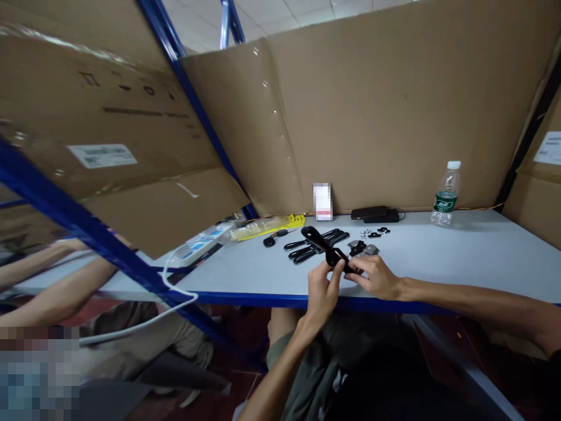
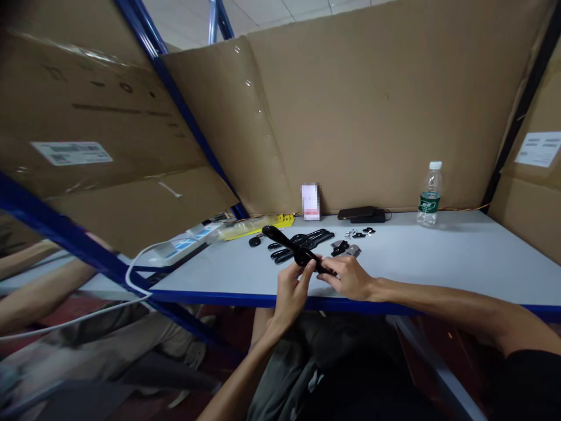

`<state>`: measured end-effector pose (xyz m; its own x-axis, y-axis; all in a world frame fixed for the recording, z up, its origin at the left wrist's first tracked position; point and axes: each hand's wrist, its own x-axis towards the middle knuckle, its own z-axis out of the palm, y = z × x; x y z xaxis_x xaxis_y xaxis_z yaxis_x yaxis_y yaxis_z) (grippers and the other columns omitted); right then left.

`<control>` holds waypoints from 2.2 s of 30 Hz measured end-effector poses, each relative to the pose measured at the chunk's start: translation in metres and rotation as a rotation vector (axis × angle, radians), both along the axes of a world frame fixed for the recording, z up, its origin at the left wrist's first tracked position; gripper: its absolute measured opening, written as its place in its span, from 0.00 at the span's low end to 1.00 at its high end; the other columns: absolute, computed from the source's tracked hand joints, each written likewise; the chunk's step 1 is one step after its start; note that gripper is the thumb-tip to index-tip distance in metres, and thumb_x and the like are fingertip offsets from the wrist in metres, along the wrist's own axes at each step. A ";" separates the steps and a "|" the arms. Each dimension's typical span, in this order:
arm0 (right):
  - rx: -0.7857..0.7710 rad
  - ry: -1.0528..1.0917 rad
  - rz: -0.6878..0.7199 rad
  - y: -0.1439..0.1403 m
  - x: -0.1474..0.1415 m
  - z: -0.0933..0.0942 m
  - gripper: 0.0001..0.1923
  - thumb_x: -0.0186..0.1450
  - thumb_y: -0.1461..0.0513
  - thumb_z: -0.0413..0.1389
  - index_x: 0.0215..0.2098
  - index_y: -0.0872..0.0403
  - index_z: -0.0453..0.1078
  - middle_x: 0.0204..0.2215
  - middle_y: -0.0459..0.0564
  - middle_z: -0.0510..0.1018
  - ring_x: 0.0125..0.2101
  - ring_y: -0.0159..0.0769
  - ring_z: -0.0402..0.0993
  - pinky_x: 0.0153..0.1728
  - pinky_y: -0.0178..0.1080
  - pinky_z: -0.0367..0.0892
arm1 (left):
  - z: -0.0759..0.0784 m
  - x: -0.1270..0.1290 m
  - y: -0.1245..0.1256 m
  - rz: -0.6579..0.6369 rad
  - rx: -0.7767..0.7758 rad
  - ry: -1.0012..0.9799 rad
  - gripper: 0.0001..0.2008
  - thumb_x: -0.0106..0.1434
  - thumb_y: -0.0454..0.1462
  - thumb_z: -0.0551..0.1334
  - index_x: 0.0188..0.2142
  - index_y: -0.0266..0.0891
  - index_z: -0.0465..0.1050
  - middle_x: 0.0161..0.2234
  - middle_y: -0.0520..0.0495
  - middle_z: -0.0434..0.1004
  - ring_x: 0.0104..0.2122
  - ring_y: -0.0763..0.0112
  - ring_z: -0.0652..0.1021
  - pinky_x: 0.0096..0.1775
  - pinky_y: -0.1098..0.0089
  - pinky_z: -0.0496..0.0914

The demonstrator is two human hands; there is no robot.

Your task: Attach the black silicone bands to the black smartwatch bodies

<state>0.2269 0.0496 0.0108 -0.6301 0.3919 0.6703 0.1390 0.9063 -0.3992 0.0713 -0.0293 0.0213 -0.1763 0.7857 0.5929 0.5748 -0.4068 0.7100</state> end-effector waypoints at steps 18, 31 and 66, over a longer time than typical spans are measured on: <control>-0.031 -0.475 -0.465 0.075 0.028 0.012 0.08 0.68 0.62 0.54 0.39 0.52 0.76 0.39 0.51 0.80 0.38 0.40 0.73 0.35 0.37 0.57 | -0.016 -0.080 0.033 0.173 -0.346 0.530 0.12 0.67 0.45 0.59 0.35 0.42 0.78 0.27 0.50 0.79 0.28 0.68 0.75 0.31 0.71 0.58; -0.238 -0.621 -0.439 0.088 0.035 0.019 0.14 0.57 0.55 0.67 0.37 0.54 0.74 0.38 0.51 0.79 0.40 0.42 0.73 0.32 0.36 0.57 | -0.012 -0.072 0.029 -0.013 -0.312 0.692 0.11 0.69 0.44 0.59 0.40 0.42 0.78 0.34 0.48 0.75 0.32 0.66 0.75 0.33 0.69 0.62; -0.305 -0.206 -0.216 0.058 0.011 0.009 0.04 0.59 0.65 0.64 0.34 0.53 0.80 0.28 0.47 0.81 0.32 0.37 0.76 0.37 0.38 0.65 | -0.008 -0.081 0.030 -0.345 -0.320 0.441 0.18 0.61 0.34 0.61 0.51 0.40 0.79 0.39 0.46 0.76 0.39 0.63 0.75 0.44 0.65 0.68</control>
<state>0.2382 0.1078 0.0201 -0.6210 0.6901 0.3718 0.4174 0.6926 -0.5883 -0.0102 0.0007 0.0133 0.3244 0.9039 0.2789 0.7145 -0.4273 0.5540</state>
